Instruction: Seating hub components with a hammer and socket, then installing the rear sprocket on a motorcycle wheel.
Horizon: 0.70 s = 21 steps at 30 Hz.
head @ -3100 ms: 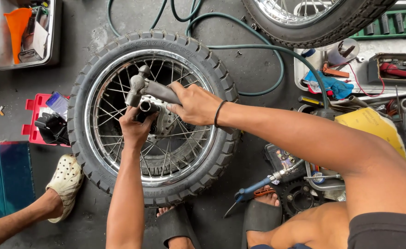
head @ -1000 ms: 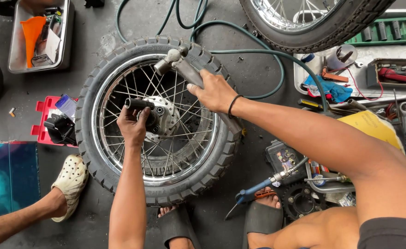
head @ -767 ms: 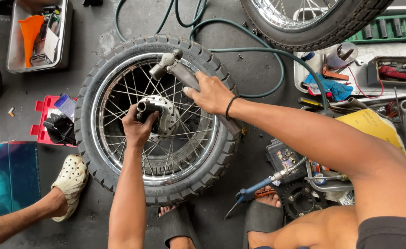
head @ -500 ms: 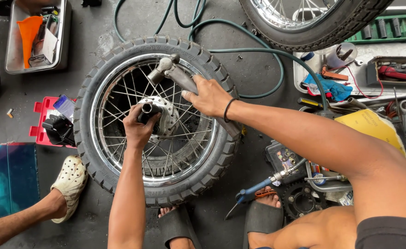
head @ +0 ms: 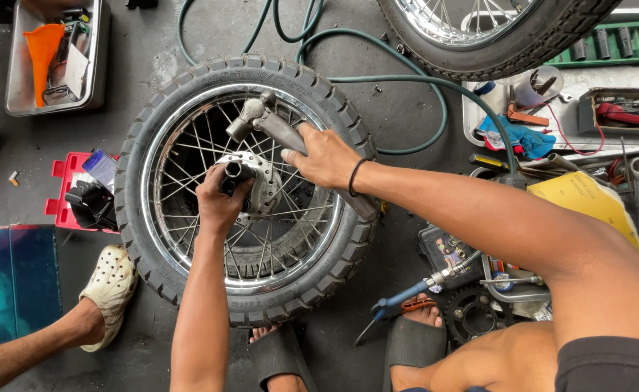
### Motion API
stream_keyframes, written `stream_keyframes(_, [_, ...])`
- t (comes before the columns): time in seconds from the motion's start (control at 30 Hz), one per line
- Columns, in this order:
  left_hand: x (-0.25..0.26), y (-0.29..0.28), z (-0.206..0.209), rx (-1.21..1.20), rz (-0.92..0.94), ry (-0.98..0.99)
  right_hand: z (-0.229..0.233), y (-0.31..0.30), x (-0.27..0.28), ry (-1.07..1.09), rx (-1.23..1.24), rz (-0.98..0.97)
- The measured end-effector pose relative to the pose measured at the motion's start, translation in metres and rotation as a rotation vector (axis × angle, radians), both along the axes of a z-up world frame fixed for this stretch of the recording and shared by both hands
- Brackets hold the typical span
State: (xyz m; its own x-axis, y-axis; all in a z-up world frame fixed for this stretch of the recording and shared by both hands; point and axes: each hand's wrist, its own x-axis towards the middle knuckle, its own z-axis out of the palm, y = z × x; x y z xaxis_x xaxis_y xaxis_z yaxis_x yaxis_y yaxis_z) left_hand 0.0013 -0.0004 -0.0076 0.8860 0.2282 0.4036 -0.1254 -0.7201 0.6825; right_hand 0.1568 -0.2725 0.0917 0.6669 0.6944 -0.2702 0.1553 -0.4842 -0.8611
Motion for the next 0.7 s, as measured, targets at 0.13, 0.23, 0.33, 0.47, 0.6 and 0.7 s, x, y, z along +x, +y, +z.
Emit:
stream_keyframes(0.13, [0.001, -0.006, 0.008, 0.013, 0.025, 0.010, 0.001, 0.001, -0.001, -0.010, -0.012, 0.030])
stream_keyframes(0.23, [0.001, -0.010, 0.010, 0.028, 0.044, 0.021, 0.000, 0.002, -0.004, -0.038, -0.023, 0.050])
stream_keyframes(0.33, [0.003, -0.006, 0.005, 0.033, 0.042, 0.024, 0.011, 0.001, -0.007, -0.070, -0.052, 0.088])
stream_keyframes(0.47, [0.002, -0.004, 0.000, 0.052, 0.050, 0.019, 0.027, 0.000, -0.012, -0.075, -0.023, 0.138])
stream_keyframes(0.6, [0.002, -0.003, -0.004, 0.067, 0.054, 0.008, 0.041, -0.001, -0.016, -0.108, -0.022, 0.181])
stream_keyframes(0.7, [0.008, -0.040, 0.058, 0.062, -0.015, -0.081, 0.039, 0.000, -0.018, -0.164, -0.032, 0.257])
